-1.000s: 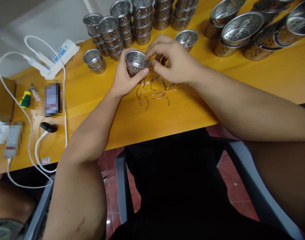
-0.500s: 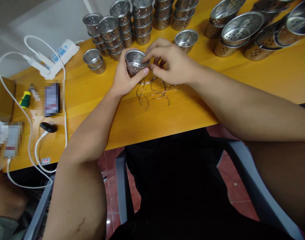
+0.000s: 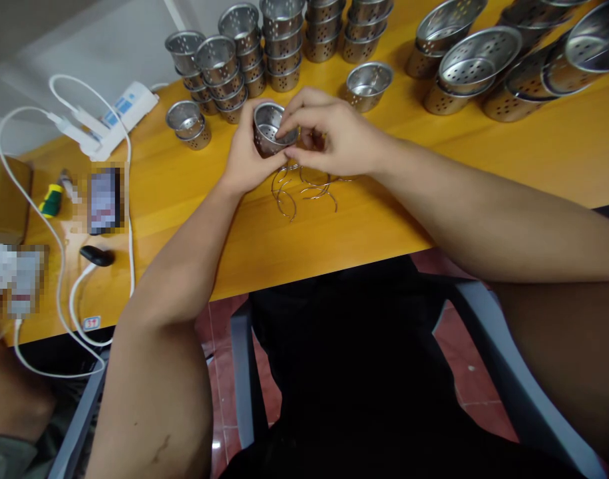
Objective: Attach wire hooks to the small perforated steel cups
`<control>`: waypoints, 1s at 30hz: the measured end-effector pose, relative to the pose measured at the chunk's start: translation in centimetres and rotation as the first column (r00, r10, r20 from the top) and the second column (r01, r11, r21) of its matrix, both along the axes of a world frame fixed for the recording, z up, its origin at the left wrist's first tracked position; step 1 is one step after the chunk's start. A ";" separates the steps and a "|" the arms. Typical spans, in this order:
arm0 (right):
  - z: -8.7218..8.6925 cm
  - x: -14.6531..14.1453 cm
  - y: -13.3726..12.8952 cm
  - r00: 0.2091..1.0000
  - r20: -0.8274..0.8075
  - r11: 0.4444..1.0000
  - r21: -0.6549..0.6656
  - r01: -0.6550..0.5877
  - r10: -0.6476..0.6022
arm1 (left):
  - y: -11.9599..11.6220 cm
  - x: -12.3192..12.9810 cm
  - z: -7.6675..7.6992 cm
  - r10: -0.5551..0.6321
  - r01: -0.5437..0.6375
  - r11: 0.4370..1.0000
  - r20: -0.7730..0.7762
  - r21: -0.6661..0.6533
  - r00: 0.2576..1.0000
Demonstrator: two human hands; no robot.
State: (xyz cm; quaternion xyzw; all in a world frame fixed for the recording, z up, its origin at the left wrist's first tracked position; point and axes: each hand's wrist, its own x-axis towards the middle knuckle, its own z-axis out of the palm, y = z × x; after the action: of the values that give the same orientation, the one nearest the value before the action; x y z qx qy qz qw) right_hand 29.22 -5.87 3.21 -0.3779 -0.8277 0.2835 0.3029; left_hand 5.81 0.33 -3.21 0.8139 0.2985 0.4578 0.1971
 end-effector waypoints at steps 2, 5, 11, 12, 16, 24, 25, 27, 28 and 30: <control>-0.2 -0.1 0.2 1.000 -0.006 1.000 0.011 -0.001 0.002 | 0.2 0.0 -0.3 -0.004 0.004 1.000 -0.001 0.002 1.000; -0.5 -0.2 0.4 0.999 -0.033 0.995 0.093 -0.032 0.035 | 0.3 0.0 -0.4 -0.012 0.012 1.000 -0.004 -0.004 1.000; -0.5 -0.1 0.3 0.998 0.056 0.994 0.113 -0.015 0.009 | -0.3 0.1 0.1 0.013 -0.014 1.000 -0.025 -0.018 1.000; -0.4 0.0 0.3 0.997 0.079 0.993 0.118 0.002 -0.011 | -0.4 0.2 0.1 0.018 -0.019 1.000 -0.030 -0.024 0.999; 0.6 0.8 0.1 0.989 0.134 0.978 0.206 0.032 -0.060 | -0.1 0.2 -0.4 -0.036 0.036 0.992 0.008 -0.122 0.999; 3.8 4.5 0.7 0.880 0.339 0.898 0.398 0.188 -0.334 | 0.7 -0.4 -1.5 -0.030 0.035 0.981 0.030 -0.188 0.999; 4.2 5.0 0.8 0.866 0.335 0.886 0.406 0.223 -0.372 | 0.7 -0.4 -1.5 -0.037 0.042 0.982 0.031 -0.182 0.999; 4.6 5.8 0.8 0.842 0.309 0.860 0.410 0.303 -0.443 | 0.8 -0.4 -1.6 -0.044 0.049 0.984 0.031 -0.173 0.999; 4.7 6.1 0.9 0.827 0.300 0.849 0.405 0.340 -0.475 | 0.9 -0.4 -1.6 -0.042 0.046 0.984 0.029 -0.172 0.999; 4.7 6.4 1.0 0.791 0.311 0.831 0.386 0.402 -0.527 | 1.0 -0.5 -1.7 -0.030 0.033 0.984 0.023 -0.176 0.999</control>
State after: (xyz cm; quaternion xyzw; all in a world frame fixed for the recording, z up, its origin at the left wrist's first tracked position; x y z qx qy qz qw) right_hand 35.63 -4.83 7.89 -0.5714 -0.7847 -0.0139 0.2397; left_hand 5.34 1.32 -4.95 0.7933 0.3229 0.4345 0.2785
